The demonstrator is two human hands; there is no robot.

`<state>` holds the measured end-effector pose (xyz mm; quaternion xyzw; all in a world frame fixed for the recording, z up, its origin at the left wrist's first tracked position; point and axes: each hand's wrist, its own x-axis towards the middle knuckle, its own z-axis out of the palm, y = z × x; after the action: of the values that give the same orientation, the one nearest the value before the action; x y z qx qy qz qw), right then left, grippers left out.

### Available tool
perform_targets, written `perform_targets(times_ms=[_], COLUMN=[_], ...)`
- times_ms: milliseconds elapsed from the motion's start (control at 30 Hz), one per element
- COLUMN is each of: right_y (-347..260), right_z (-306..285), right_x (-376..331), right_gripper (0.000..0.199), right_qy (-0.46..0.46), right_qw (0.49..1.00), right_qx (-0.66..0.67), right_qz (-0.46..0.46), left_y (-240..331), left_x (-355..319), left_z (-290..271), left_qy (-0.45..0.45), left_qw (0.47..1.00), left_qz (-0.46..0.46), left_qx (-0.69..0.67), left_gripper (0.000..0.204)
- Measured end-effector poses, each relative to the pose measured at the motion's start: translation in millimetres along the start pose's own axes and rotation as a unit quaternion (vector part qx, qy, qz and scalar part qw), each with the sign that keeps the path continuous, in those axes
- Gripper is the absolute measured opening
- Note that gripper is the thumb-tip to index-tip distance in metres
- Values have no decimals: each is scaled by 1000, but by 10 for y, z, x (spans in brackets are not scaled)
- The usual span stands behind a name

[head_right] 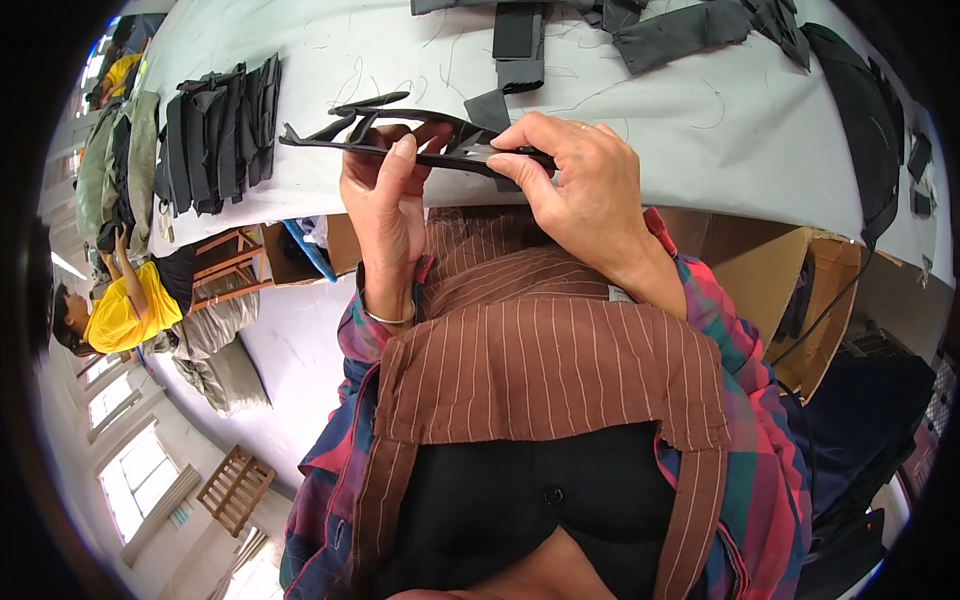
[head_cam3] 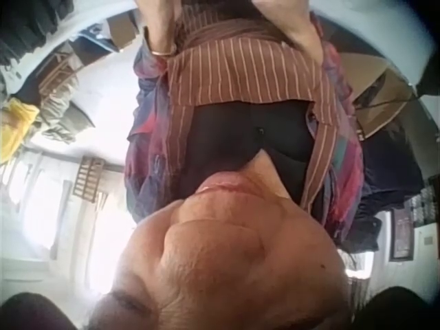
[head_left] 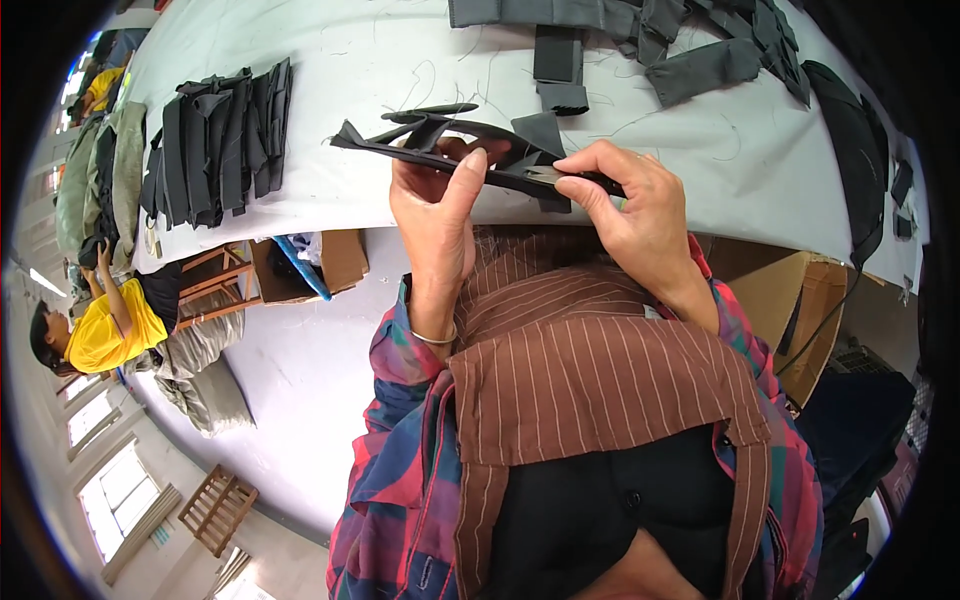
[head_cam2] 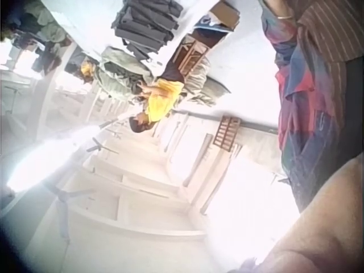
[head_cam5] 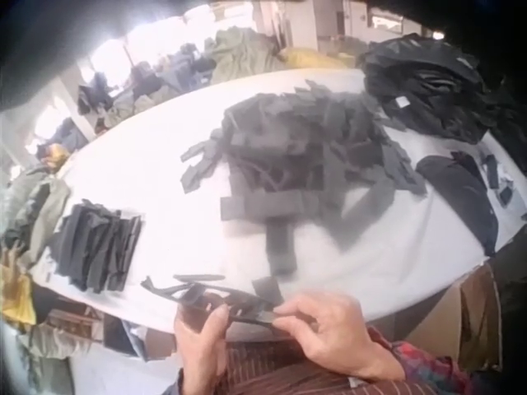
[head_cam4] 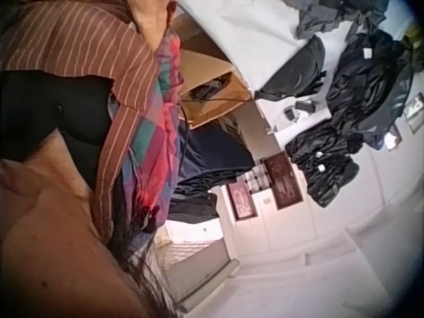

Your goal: Trim excess threads from sewn fabric pieces using a small pair of scissors on a workbench.

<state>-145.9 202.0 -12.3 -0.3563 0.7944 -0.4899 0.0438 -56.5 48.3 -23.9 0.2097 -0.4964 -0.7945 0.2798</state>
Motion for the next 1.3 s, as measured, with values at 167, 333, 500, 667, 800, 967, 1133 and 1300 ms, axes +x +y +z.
perform_targets(times_ms=[167,333,500,667,800,967,1133,1300], right_y=[7,-9,-2,18,20,-24,-20,-82], right_z=[8,9,-18,-43,-79,-43,95,225], right_x=[-9,-10,-5,36,43,56,32,72], right_gripper=[10,10,10,9,12,13,17,8], right_qy=[3,1,-5,26,29,2,-35,20], right_qw=[1000,1000,1000,996,991,1000,996,990], right_qx=[1,-13,-11,73,109,14,-45,-104], right_qz=[-4,-14,2,53,66,-21,-69,-97], left_y=[-18,-42,-61,-48,-55,-72,-113,-64], left_x=[-29,-39,-47,-54,-80,-83,-122,-189], left_z=[4,-10,-38,-110,-126,-148,-123,-74], left_qy=[4,0,10,5,-8,-5,-12,-22], left_qw=[1000,1000,1000,999,998,992,988,982], left_qz=[17,14,8,37,53,90,102,121], left_qx=[17,10,-10,-5,24,87,114,141], left_gripper=[24,32,38,28,29,38,44,52])
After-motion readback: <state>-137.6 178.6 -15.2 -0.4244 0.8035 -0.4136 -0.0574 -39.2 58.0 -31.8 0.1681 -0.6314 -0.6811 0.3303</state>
